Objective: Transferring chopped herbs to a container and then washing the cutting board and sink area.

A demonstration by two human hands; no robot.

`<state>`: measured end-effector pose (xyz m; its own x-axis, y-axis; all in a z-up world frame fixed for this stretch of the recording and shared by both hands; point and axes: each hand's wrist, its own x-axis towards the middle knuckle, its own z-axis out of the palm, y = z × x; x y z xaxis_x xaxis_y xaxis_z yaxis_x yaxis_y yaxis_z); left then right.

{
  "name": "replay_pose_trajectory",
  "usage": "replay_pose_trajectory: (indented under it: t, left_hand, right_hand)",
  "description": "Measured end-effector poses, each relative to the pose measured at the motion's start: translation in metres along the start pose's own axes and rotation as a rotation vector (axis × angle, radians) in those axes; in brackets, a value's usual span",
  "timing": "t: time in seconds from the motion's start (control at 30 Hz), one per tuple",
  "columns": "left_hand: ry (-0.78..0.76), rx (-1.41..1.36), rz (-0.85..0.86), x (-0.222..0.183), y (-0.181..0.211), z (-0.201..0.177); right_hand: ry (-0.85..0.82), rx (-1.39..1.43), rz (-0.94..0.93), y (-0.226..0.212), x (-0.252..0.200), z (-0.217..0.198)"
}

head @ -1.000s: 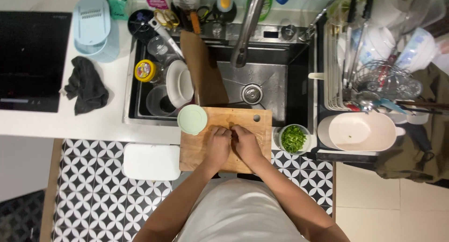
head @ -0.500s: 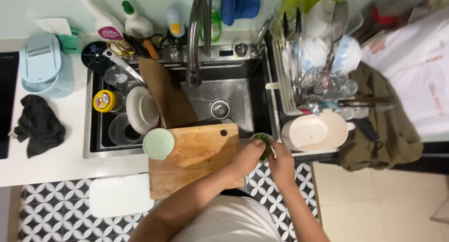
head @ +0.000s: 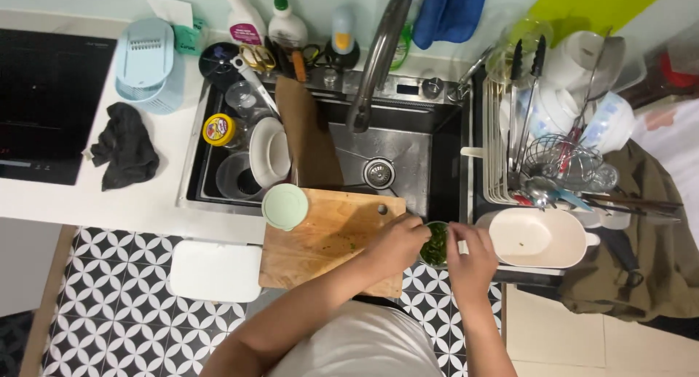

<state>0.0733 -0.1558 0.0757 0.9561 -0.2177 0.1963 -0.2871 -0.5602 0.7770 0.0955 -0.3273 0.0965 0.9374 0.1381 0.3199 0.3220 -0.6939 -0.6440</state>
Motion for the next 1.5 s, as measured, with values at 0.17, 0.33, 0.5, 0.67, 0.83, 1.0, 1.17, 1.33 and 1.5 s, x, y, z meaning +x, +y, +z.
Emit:
replay_pose_trajectory:
  t: [0.17,0.33,0.5,0.67,0.83,1.0,1.17,1.33,1.5]
  left_hand:
    - [0.175,0.004,0.069,0.033,-0.019,-0.027]
    - [0.279,0.134,-0.378,0.058,-0.179,0.021]
    - [0.474,-0.659,-0.830,0.061,-0.222,0.000]
    - [0.639,-1.178,-0.848,0.066,-0.242,-0.013]
    - [0.710,-1.431,-0.877,0.078,-0.233,-0.029]
    - [0.785,-1.414,-0.864,0.093,-0.272,0.007]
    - [0.834,-0.712,-0.755,0.099,-0.259,-0.006]
    - [0.796,-0.185,-0.823,0.117,-0.259,-0.018]
    - [0.911,-0.701,-0.825,0.139,-0.348,0.043]
  right_hand:
    - [0.297,0.036,-0.246,-0.028,0.048,0.019]
    - [-0.298,0.138,-0.148,0.022,0.128,0.126]
    - [-0.555,0.383,-0.260,0.070,0.192,0.285]
    - [-0.821,0.425,-0.607,0.117,0.252,0.422]
    - [-0.814,-0.051,-0.978,0.127,0.249,0.430]
    - [-1.091,1.182,0.514,0.193,0.190,0.436]
    - [-0.894,2.120,1.183,0.222,0.081,0.433]
    - [-0.593,1.672,1.449,0.055,0.108,0.358]
    - [-0.531,1.699,1.321,0.077,0.108,0.374]
